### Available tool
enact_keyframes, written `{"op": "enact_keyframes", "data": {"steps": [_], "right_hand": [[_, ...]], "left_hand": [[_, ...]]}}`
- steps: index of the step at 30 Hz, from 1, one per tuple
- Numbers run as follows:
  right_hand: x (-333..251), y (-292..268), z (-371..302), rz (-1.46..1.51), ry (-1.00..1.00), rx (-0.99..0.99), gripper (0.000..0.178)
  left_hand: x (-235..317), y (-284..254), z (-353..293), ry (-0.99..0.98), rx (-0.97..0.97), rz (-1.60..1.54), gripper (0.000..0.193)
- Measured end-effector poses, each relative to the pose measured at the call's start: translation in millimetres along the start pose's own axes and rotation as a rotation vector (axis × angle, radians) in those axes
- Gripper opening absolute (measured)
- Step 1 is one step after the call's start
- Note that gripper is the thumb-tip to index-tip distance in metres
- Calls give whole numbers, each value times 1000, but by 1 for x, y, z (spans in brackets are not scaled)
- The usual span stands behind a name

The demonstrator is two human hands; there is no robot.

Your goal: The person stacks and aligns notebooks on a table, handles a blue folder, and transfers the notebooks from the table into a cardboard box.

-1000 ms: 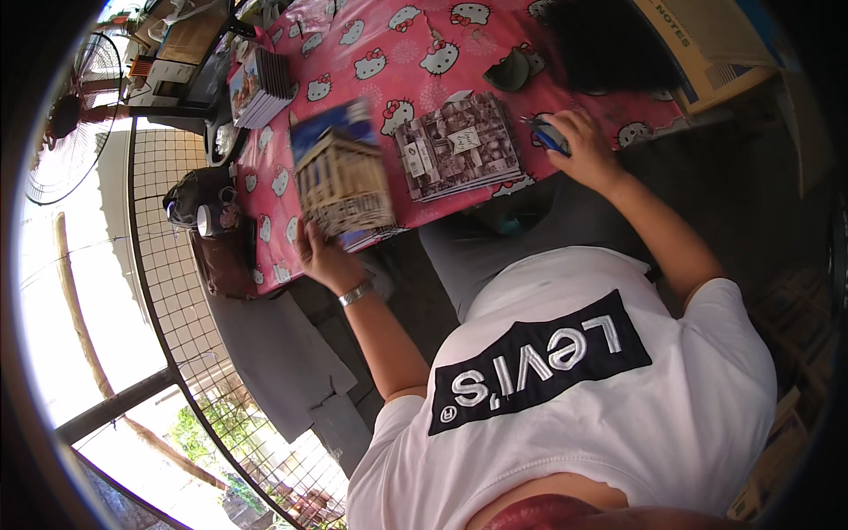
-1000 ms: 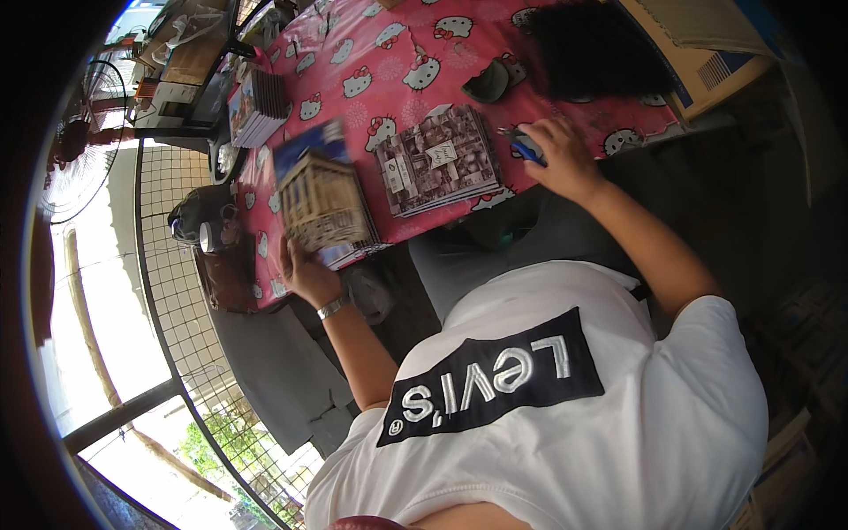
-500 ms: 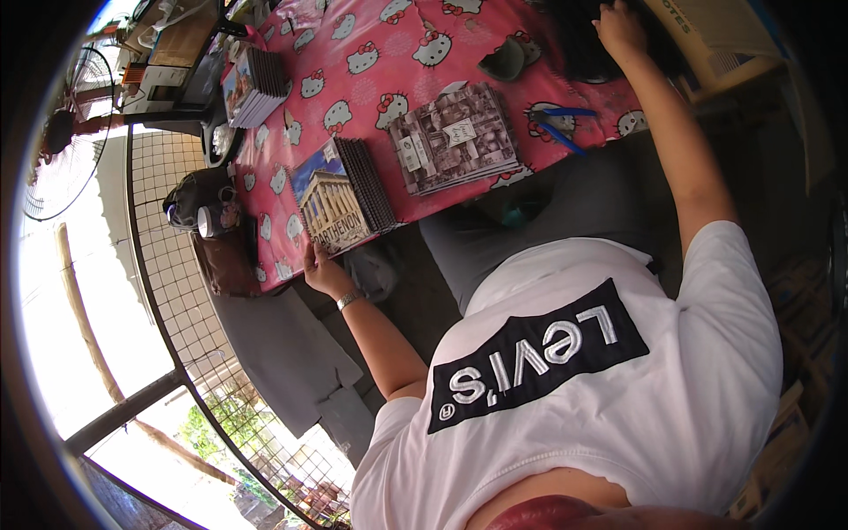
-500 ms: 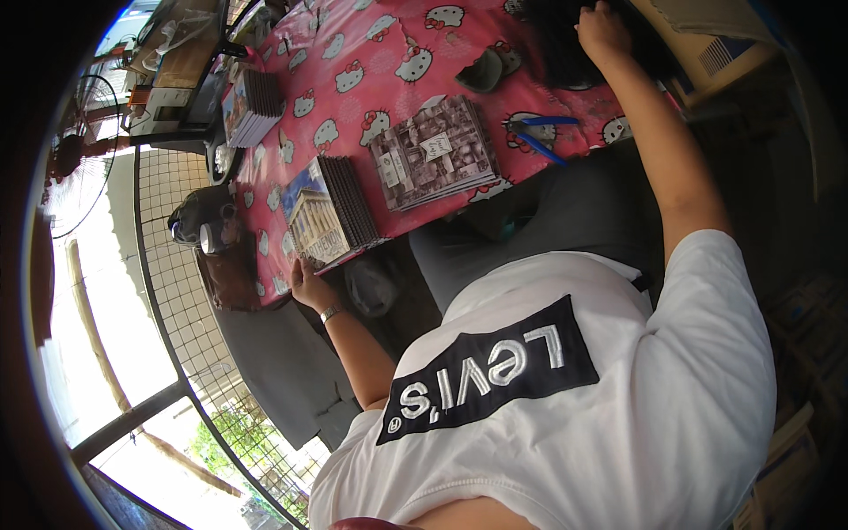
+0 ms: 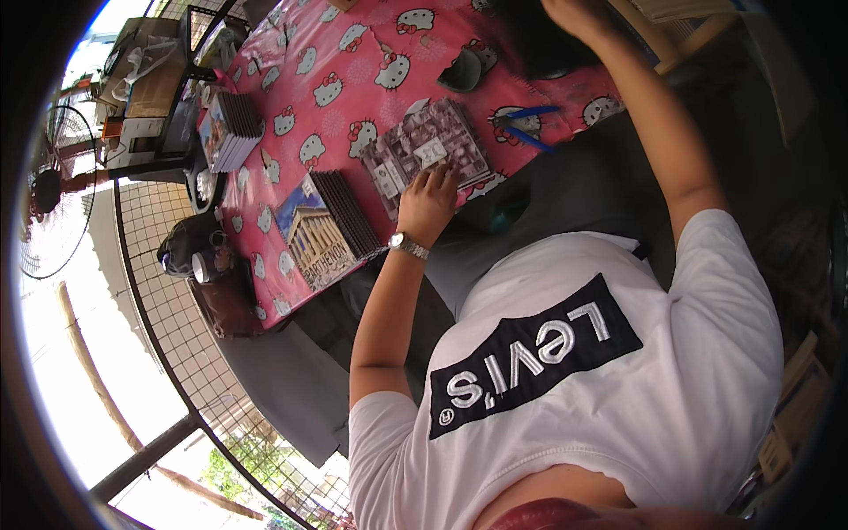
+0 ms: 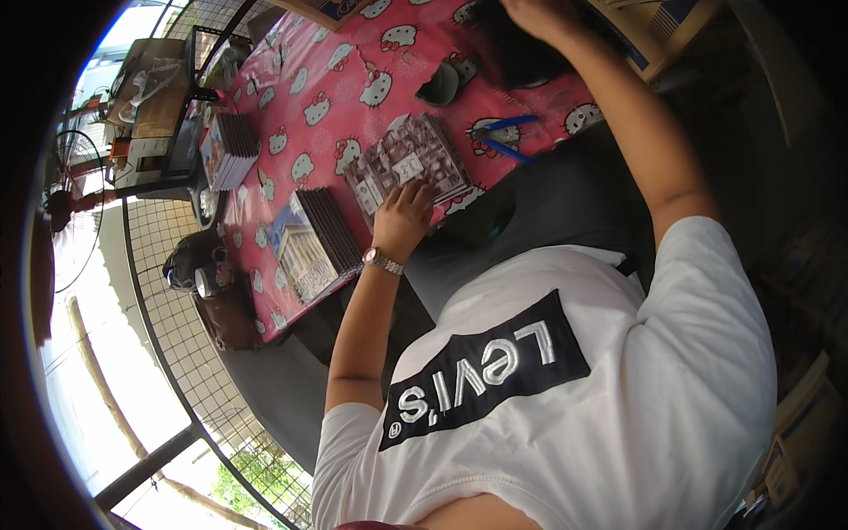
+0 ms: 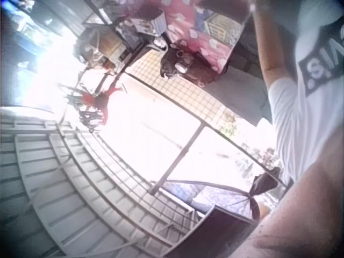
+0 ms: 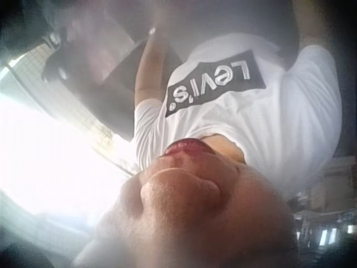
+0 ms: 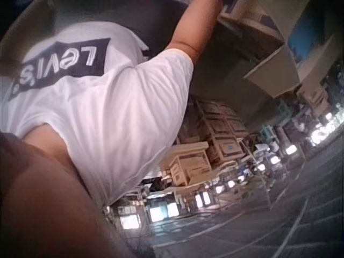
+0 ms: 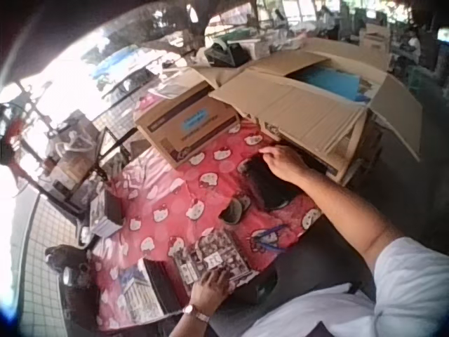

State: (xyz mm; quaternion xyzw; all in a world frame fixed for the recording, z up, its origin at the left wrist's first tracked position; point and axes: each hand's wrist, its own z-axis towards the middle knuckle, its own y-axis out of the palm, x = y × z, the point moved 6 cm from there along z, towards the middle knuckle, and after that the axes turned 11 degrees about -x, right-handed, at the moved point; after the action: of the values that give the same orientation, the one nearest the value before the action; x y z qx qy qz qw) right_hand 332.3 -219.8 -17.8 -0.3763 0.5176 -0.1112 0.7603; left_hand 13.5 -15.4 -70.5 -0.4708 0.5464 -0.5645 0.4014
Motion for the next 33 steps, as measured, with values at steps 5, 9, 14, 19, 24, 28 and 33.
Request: {"op": "enact_keyframes", "data": {"steps": [5, 9, 14, 19, 24, 28, 33], "right_hand": [[-62, 46, -82, 174, -404, -326, 22], [-97, 61, -121, 431, -549, -325, 25], [-122, 78, -120, 213, -597, -204, 24], [-127, 75, -124, 196, -616, -157, 23], [-128, 74, -129, 153, -619, -146, 21], [-132, 72, -132, 352, -665, -246, 23], [-139, 69, -142, 358, -533, -357, 26]], "left_hand": [[3, -31, -7, 114, -69, -128, 37], [-9, -101, 7, 2, 107, -218, 38], [-18, -100, 24, -110, 260, -73, 24], [-11, -97, 28, -132, 344, -79, 16], [-9, -98, 26, -138, 346, -88, 15], [-6, -98, 24, -136, 367, -72, 15], [7, -90, 29, -62, 417, -67, 29]]}}
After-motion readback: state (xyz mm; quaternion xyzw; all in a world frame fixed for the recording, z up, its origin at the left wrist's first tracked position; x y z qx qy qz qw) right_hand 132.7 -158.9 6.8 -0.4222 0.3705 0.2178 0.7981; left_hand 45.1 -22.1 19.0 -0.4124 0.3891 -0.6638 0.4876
